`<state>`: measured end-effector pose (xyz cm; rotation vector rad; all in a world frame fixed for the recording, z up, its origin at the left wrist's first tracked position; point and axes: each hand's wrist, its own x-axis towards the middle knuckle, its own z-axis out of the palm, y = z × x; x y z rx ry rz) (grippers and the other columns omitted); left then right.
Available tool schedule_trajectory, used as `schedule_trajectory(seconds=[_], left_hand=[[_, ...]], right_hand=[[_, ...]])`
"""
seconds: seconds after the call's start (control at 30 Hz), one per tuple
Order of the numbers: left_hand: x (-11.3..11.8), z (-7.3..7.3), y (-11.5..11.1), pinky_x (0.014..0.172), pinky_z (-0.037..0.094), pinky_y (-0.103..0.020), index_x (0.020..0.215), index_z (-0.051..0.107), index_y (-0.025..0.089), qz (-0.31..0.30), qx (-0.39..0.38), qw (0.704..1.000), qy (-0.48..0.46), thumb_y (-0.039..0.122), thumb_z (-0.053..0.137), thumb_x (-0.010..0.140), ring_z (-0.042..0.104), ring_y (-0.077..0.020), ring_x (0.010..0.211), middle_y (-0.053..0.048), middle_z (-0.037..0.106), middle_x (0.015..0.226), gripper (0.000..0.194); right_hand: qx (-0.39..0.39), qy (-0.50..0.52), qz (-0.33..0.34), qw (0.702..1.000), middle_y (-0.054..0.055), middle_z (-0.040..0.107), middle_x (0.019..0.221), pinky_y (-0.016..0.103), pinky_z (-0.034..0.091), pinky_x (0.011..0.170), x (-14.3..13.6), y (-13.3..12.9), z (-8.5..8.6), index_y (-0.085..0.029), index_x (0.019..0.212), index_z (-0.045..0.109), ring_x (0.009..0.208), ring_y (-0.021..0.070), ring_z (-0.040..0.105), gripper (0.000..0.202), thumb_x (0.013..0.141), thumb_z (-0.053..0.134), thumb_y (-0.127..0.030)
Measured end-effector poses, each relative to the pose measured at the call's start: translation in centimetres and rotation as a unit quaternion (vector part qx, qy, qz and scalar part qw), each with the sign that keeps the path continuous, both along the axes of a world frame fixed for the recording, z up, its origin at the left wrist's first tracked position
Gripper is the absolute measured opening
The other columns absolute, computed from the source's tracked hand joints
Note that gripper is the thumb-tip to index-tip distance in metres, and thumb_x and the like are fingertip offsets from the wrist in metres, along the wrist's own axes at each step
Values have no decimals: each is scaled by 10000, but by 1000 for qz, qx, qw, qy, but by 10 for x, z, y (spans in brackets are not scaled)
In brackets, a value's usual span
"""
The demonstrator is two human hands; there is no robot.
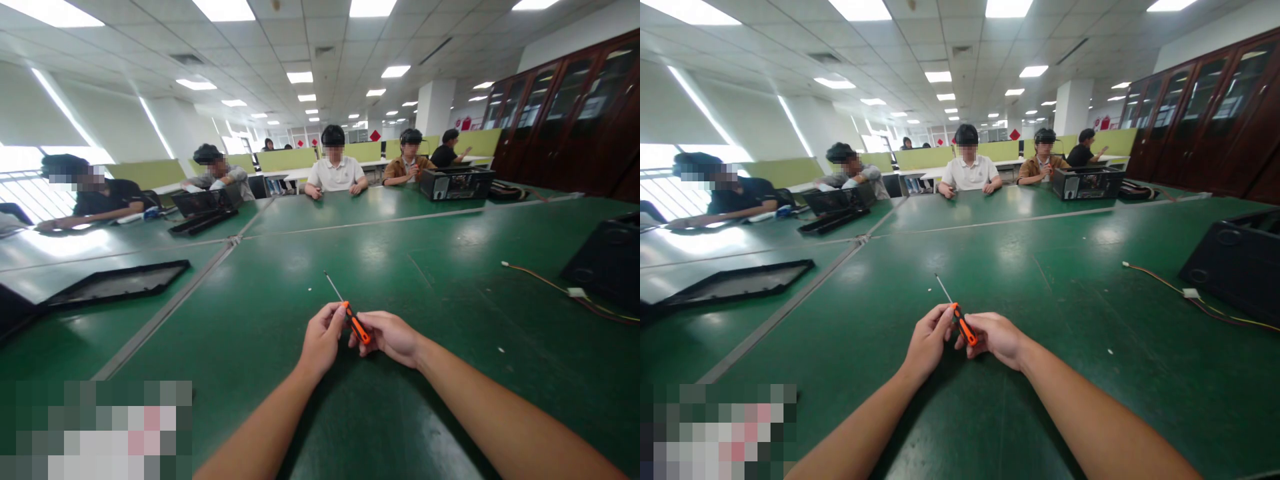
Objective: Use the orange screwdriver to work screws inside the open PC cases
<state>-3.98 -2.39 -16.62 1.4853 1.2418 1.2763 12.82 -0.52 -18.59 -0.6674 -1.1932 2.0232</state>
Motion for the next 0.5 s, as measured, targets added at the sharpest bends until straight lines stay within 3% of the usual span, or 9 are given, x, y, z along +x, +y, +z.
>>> schedule_trajectory(seconds=[0.23, 0.4, 0.5], left_hand=[[-3, 1, 0, 532, 347, -225, 878, 681, 155, -13, 19, 1000, -5, 479, 648, 839, 427, -91, 541, 24, 558, 664, 328], [-3, 1, -1, 533, 317, -234, 925, 689, 148, -6, 19, 1000, 13, 476, 599, 877, 398, -99, 530, 39, 487, 605, 343], [-3, 0, 0, 558, 330, -244, 891, 689, 149, -2, 32, 999, 38, 490, 570, 898, 417, -114, 553, 38, 462, 591, 362]], right_hand=[[27, -6, 4, 1000, 29, 686, 749, 244, 464, 594, -1, -3, 3, -141, 978, 698, 588, 100, 573, 356, 790, 764, -435], [7, 43, -96, 994, -64, 581, 627, 245, 453, 588, -2, -3, 6, -186, 1010, 620, 522, 80, 501, 389, 718, 821, -347], [31, 81, -155, 984, -87, 584, 699, 237, 437, 589, -1, -3, 10, -234, 1022, 581, 519, 62, 479, 457, 655, 854, -250]])
